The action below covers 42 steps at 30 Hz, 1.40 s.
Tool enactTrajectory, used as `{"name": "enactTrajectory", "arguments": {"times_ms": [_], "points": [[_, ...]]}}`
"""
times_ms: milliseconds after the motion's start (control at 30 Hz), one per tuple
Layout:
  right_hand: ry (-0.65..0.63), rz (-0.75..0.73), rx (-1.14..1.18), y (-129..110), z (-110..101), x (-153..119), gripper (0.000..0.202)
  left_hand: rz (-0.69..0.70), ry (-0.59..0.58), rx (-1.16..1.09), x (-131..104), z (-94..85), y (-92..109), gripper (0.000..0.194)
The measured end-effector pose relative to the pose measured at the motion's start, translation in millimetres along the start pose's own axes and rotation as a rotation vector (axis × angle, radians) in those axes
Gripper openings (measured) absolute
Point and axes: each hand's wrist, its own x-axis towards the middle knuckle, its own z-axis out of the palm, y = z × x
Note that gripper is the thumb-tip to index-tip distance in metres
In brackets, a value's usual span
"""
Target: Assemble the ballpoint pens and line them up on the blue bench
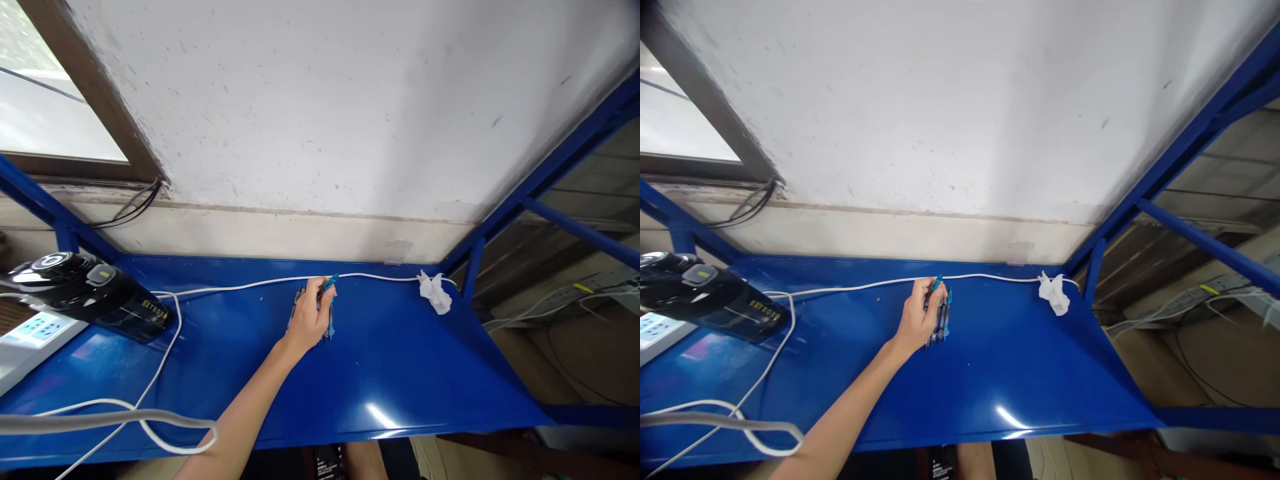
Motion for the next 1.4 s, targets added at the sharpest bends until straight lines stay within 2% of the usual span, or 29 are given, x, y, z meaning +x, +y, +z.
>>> {"name": "enactTrajectory", "arguments": {"times_ms": [100, 200, 267, 333, 400, 467, 500, 600, 633, 667, 733, 800, 867, 933, 1067, 1267, 1400], "points": [[0.050, 0.038, -0.053, 25.8, 3.3, 17.8, 0.034, -0.024, -0.005, -0.009, 1.4, 0.0, 0.6, 0.017], [0.110, 0.049, -0.139, 42.4, 5.7, 9.0, 0.039, -0.077, 0.008, -0.061, 3.8, -0.3, 4.0, 0.017], [0.051, 0.058, -0.137, 40.6, -2.5, -0.8, 0.040, -0.112, -0.008, -0.110, 5.0, 0.1, 7.6, 0.015], [-0.099, 0.011, -0.088, 25.2, -21.8, -9.3, 0.043, -0.145, -0.037, -0.164, 5.5, 1.3, 11.5, 0.017], [-0.255, -0.029, -0.054, -2.1, -49.9, -17.0, 0.042, -0.173, -0.062, -0.229, 5.2, 3.5, 14.7, 0.023], [-0.306, -0.007, -0.037, -36.4, -81.3, -23.5, 0.025, -0.193, -0.085, -0.304, 4.8, 6.2, 17.1, 0.030], [-0.322, -0.010, -0.007, -53.9, -96.2, -25.5, 0.022, -0.203, -0.100, -0.345, 4.7, 7.6, 18.0, 0.034], [-0.413, -0.097, 0.267, -96.8, -129.2, -19.7, 0.031, -0.242, -0.143, -0.479, 5.2, 11.3, 20.8, 0.041], [-0.371, -0.142, 0.359, -105.6, -134.9, -12.9, 0.033, -0.257, -0.158, -0.519, 5.2, 12.5, 22.3, 0.042], [-0.237, -0.188, 0.426, -111.2, -137.8, -3.9, 0.035, -0.273, -0.174, -0.550, 4.9, 13.9, 24.5, 0.042], [0.072, -0.248, 0.475, -113.3, -136.2, 18.4, 0.031, -0.303, -0.204, -0.591, 1.9, 17.8, 31.1, 0.042], [0.247, -0.293, 0.501, -106.9, -127.9, 41.3, 0.031, -0.327, -0.209, -0.624, -6.3, 24.0, 40.7, 0.044], [0.253, -0.336, 0.574, -97.1, -117.2, 58.9, 0.039, -0.346, -0.181, -0.661, -20.8, 32.2, 51.3, 0.046], [0.213, -0.374, 0.654, -88.0, -107.2, 68.2, 0.036, -0.388, -0.135, -0.679, -39.5, 40.8, 60.0, 0.044], [0.193, -0.377, 0.676, -77.9, -97.3, 66.8, 0.032, -0.473, -0.084, -0.629, -71.8, 50.5, 66.7, 0.042], [0.143, -0.370, 0.601, -78.3, -101.0, 59.8, 0.033, -0.437, -0.005, -0.541, -82.7, 36.5, 65.2, 0.030], [0.158, -0.362, 0.630, -81.0, -104.5, 58.8, 0.034, -0.489, 0.044, -0.469, -91.3, 24.3, 62.2, 0.029]]}}
